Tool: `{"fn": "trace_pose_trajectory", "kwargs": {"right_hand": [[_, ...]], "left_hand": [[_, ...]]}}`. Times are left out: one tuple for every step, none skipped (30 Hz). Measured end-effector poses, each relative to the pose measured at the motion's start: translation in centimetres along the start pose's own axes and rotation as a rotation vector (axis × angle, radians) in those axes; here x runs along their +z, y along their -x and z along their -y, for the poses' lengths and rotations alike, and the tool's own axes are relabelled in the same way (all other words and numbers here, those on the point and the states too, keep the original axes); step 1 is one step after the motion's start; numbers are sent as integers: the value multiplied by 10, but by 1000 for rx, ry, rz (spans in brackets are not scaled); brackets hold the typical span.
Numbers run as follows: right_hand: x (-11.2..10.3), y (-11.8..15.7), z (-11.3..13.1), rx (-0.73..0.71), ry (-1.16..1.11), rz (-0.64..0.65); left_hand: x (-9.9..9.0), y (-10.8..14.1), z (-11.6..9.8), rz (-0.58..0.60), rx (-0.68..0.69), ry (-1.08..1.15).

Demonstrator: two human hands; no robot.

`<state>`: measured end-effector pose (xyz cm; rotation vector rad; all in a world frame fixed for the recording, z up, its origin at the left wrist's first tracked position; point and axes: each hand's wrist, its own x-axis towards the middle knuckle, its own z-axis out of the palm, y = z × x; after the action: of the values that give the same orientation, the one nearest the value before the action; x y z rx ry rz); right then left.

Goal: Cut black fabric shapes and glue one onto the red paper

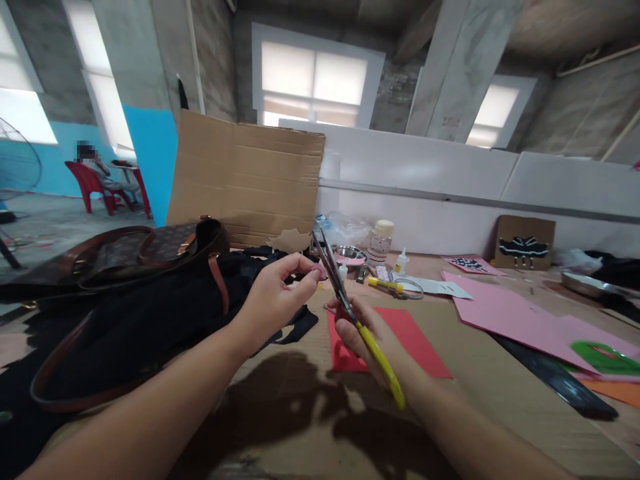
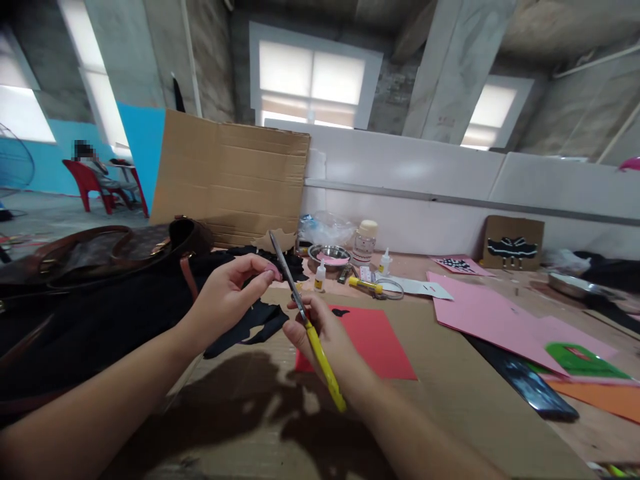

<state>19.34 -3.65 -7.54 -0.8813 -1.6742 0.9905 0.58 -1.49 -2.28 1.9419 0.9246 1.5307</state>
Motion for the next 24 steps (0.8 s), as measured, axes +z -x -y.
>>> {"fn": "trace_pose_trajectory", "kwargs": {"right_hand": [[1,3,6,16,37,8],[2,5,11,44,77,24],[2,8,17,77,113,35],[2,10,22,99,136,44],[2,11,26,114,152,52],[2,12,28,120,158,58],[2,12,30,118,159,62],[1,12,30,115,159,66],[1,12,29,114,158,71],[1,12,28,112,156,73],[1,11,26,107,152,72],[0,10,23,100,147,70],[0,9,21,94,142,68],[0,8,18,89,136,68],[0,7,16,82,130,64],[0,6,14,72,123,59],[1,6,12,64,118,56],[0,5,11,54,114,51],[0,5,10,44,110,49],[0,5,9,38,110,49],[0,5,9,37,112,51],[0,5,10,43,117,53],[0,5,10,50,120,52],[0,6,11,58,122,51]], "left_hand": [[0,-1,1,5,12,1],[0,-1,2,7,23,-1],[-1,-2,3,9,31,-3],[-1,-3,4,8,36,-3],[-1,-3,5,7,40,0],[-1,-3,5,5,42,3],[-2,-4,5,1,44,5],[-2,-3,5,-1,47,4],[-2,-3,5,-2,53,3],[-2,-3,4,-1,58,2],[-2,-2,3,1,65,4],[-2,-2,3,2,72,7],[-2,-1,2,3,77,9],[-2,-1,1,2,79,9],[-1,0,1,-1,83,8],[-1,0,0,-5,86,5],[-1,0,0,-6,90,1],[0,0,0,-7,95,-1],[0,-1,0,-6,99,-2],[0,-1,0,-5,103,-1],[0,-1,0,-3,105,0],[-1,-1,0,-1,106,-2],[-1,-1,0,-2,109,-7],[-1,-1,0,-5,109,-16]]}}
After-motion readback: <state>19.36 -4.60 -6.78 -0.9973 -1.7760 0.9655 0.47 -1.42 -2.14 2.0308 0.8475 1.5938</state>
